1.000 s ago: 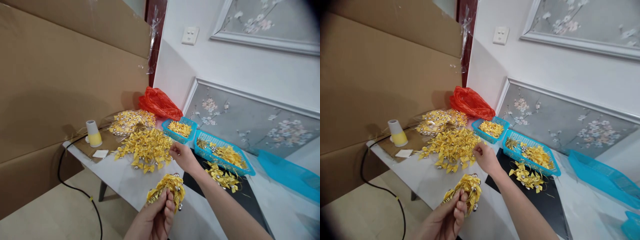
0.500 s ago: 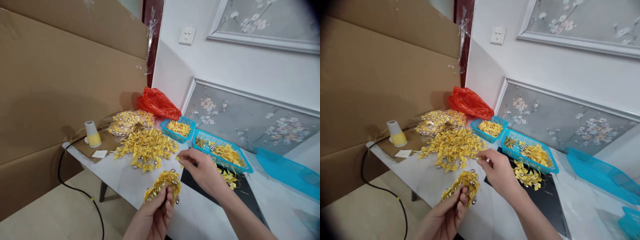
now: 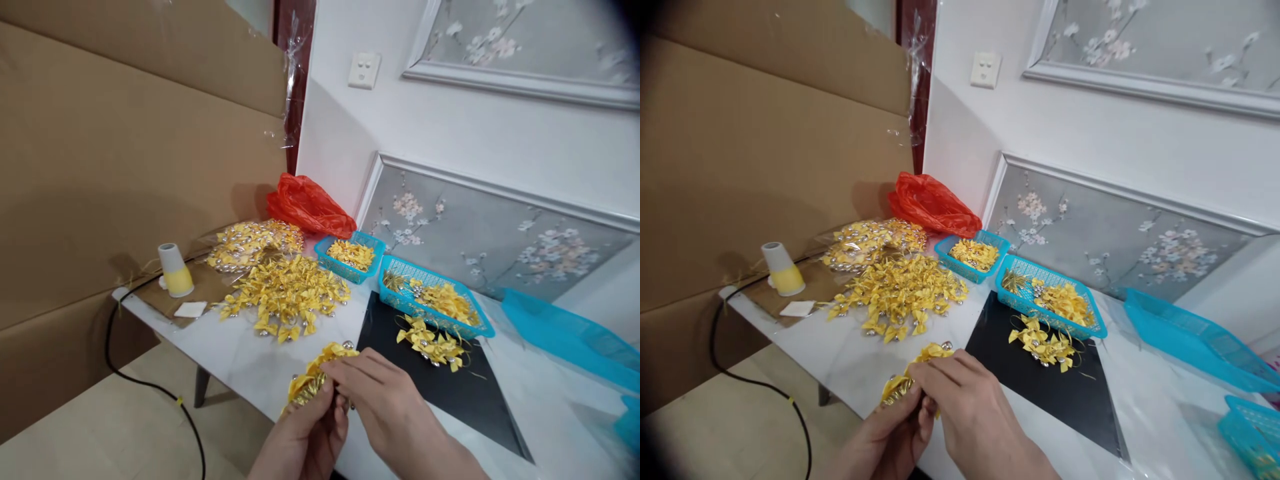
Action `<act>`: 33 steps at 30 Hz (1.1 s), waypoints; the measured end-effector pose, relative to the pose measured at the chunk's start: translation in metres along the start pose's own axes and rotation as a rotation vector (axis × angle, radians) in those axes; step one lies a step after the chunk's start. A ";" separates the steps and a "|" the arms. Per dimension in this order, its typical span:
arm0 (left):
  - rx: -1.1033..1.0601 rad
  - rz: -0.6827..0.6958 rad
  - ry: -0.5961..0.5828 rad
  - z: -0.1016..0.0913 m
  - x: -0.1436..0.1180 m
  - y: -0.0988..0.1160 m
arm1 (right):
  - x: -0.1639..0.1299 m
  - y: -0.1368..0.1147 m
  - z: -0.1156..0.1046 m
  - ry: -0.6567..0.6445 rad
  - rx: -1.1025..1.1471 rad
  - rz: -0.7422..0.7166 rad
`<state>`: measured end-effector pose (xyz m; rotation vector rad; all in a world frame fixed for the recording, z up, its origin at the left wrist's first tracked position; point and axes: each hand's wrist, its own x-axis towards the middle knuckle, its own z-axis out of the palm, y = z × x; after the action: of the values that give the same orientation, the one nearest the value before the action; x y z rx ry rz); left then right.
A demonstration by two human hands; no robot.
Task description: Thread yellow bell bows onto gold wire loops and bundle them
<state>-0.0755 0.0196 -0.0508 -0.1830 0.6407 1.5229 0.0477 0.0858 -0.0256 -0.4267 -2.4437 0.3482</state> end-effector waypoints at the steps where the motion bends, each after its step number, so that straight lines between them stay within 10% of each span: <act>1: 0.000 0.000 -0.007 0.000 -0.001 0.000 | 0.000 0.000 -0.002 -0.042 -0.032 -0.011; 17: 0.016 -0.027 -0.088 -0.007 -0.001 -0.001 | 0.000 -0.014 -0.007 -0.210 -0.338 -0.084; 23: 0.004 -0.102 -0.027 -0.004 0.000 0.007 | 0.029 0.021 -0.020 -0.014 0.089 0.431; 33: -0.018 -0.128 0.021 -0.001 -0.006 0.015 | 0.063 0.098 0.059 -0.155 -0.002 0.849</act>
<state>-0.0897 0.0148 -0.0440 -0.2495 0.6210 1.4054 -0.0151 0.1904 -0.0716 -1.4811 -2.2811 0.7427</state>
